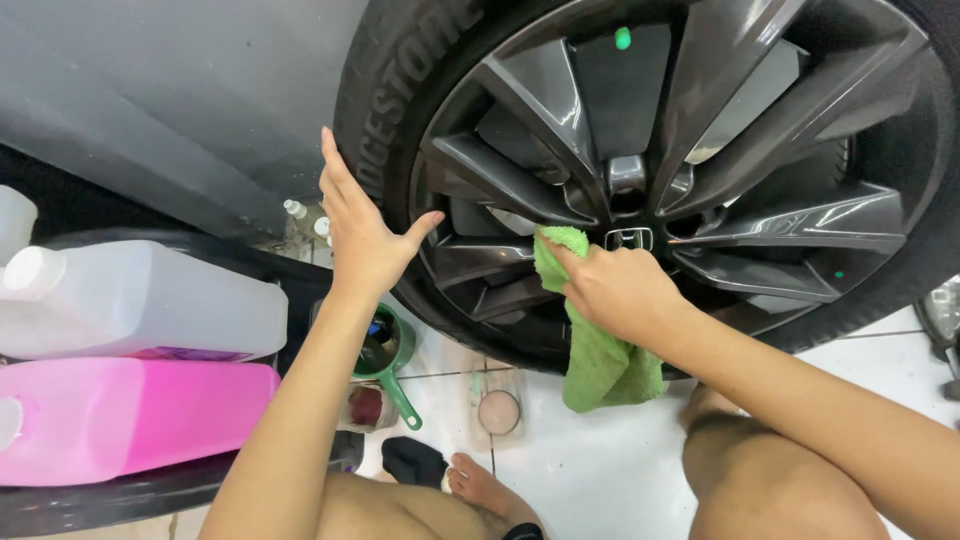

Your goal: The person is sitting on the floor and wiping a car wheel with a green cloth. They clean the spokes and the center hub of the wheel, moving the cloth around the rim.

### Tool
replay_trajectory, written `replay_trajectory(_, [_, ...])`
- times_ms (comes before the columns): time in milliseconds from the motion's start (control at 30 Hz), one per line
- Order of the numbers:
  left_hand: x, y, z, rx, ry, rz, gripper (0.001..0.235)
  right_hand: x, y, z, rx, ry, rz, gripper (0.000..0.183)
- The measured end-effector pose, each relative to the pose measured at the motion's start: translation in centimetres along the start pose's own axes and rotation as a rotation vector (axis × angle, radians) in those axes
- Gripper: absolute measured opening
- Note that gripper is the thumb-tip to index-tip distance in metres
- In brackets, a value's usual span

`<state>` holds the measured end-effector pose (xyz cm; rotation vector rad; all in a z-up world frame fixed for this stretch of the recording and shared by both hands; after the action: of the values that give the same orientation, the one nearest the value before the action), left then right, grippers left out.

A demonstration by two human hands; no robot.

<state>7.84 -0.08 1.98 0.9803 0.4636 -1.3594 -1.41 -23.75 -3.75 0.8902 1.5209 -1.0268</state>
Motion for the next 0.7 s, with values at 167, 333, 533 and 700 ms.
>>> replay_trajectory(167, [-0.1,-0.1,-0.1,-0.020,0.009,-0.007,0.139,2.5,2.1,0.5,0.029,0.048,0.037,0.048])
replay_trajectory(333, [0.2,-0.1,-0.2,-0.019,0.020,-0.021,0.140,2.0,2.3,0.2,0.007,0.087,0.040,0.051])
replay_trajectory(533, [0.1,-0.2,-0.6,-0.001,0.016,-0.028,0.139,-1.6,-0.9,0.1,-0.021,0.105,-0.035,0.058])
replay_trajectory(700, [0.1,-0.1,-0.5,-0.020,0.027,-0.034,0.139,0.4,-2.7,3.9,0.035,-0.030,0.019,0.048])
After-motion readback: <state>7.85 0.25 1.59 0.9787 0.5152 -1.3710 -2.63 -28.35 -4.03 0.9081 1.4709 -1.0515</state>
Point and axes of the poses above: each hand's wrist, its own y-axis towards the middle knuckle, its own x-axis out of the palm, z = x × y, the point moved 8 cm from there along y, towards the middle knuckle, and after that the axes turned 5 degrees about y, right-handed, at the moved point
